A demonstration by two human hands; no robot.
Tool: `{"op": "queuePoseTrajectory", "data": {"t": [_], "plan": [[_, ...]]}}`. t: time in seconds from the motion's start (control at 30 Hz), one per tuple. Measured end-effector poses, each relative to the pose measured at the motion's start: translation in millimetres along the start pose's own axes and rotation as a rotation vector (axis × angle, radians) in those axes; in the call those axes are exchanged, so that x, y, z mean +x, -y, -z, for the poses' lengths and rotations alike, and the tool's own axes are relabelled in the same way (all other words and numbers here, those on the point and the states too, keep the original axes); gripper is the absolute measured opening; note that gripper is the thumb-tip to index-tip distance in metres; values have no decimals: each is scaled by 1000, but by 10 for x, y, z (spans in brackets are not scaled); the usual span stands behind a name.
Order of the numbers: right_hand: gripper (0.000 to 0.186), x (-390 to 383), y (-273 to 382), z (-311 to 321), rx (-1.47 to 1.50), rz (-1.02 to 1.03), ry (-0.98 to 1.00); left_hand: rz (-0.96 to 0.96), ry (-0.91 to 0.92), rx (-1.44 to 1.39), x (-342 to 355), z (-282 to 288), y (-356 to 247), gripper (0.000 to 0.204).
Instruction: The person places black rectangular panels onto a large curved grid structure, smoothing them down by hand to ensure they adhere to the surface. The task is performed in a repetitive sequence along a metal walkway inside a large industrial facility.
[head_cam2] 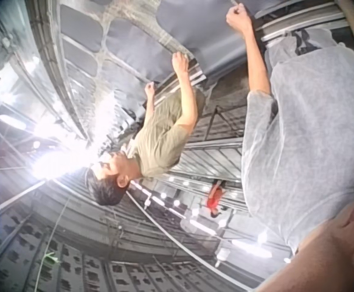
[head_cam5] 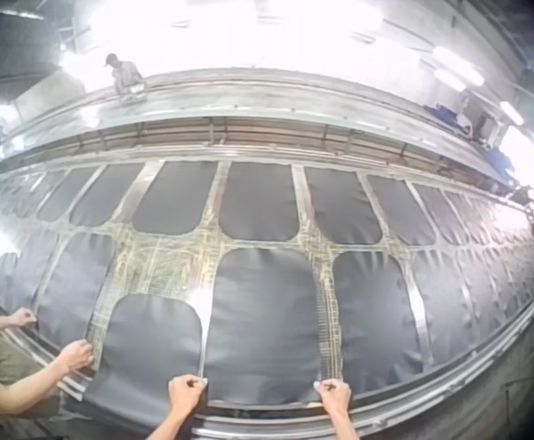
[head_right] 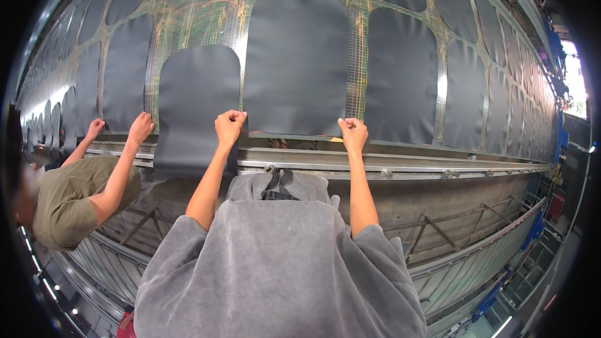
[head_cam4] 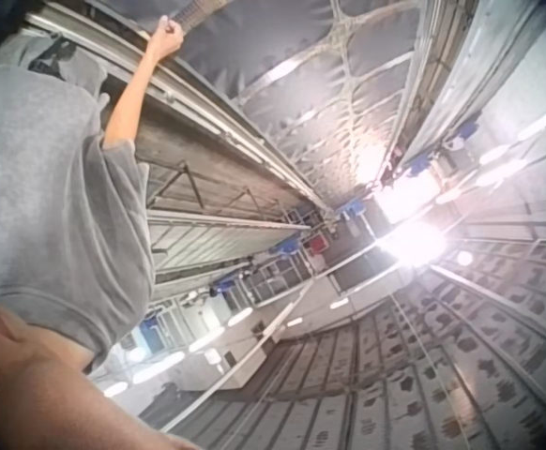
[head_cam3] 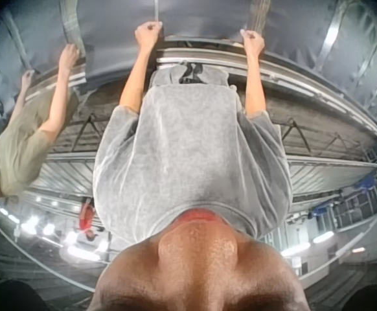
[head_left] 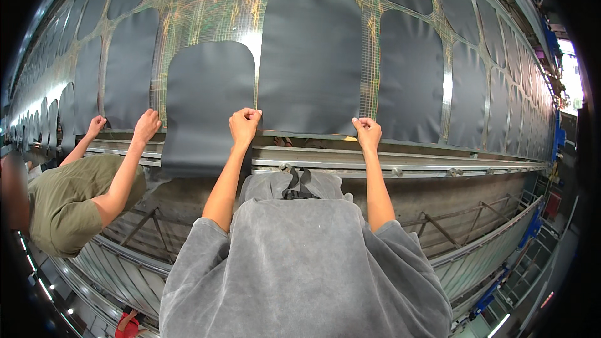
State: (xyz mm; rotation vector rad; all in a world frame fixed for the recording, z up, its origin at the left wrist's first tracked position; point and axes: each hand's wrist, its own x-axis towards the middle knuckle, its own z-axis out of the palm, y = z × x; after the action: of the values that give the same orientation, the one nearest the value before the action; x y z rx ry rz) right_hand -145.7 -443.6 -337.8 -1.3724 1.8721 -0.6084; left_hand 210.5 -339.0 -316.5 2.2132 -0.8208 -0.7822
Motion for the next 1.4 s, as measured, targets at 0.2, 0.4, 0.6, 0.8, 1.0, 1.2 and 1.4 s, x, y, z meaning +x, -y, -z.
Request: {"op": "queuePoseTrajectory", "data": {"t": [0.2, 0.4, 0.6, 0.8, 1.0, 1.2, 1.4], "plan": [[28, -23, 37, 9, -11, -6, -11, 19, -5, 17, 12, -17, 5, 24], [27, -29, 54, 20, -30, 39, -21, -47, -40, 42, 10, -26, 31, 27], [26, -7, 20, 23, -12, 1, -6, 17, 23, -5, 36, -30, 60, 28], [27, -1, 9, 42, -8, 20, 1, -40, 51, -17, 33, 15, 57, 29], [25, -2, 8, 34, -26, 36, -7, -32, 78, 6, 73, 47, 123, 30], [24, -13, 31, 44, -32, 64, -12, -28, 72, 19, 84, 40, 108, 29], [23, -4, 35, 50, -47, 52, 7, -7, 82, -4, 82, 46, 130, 29]]}}
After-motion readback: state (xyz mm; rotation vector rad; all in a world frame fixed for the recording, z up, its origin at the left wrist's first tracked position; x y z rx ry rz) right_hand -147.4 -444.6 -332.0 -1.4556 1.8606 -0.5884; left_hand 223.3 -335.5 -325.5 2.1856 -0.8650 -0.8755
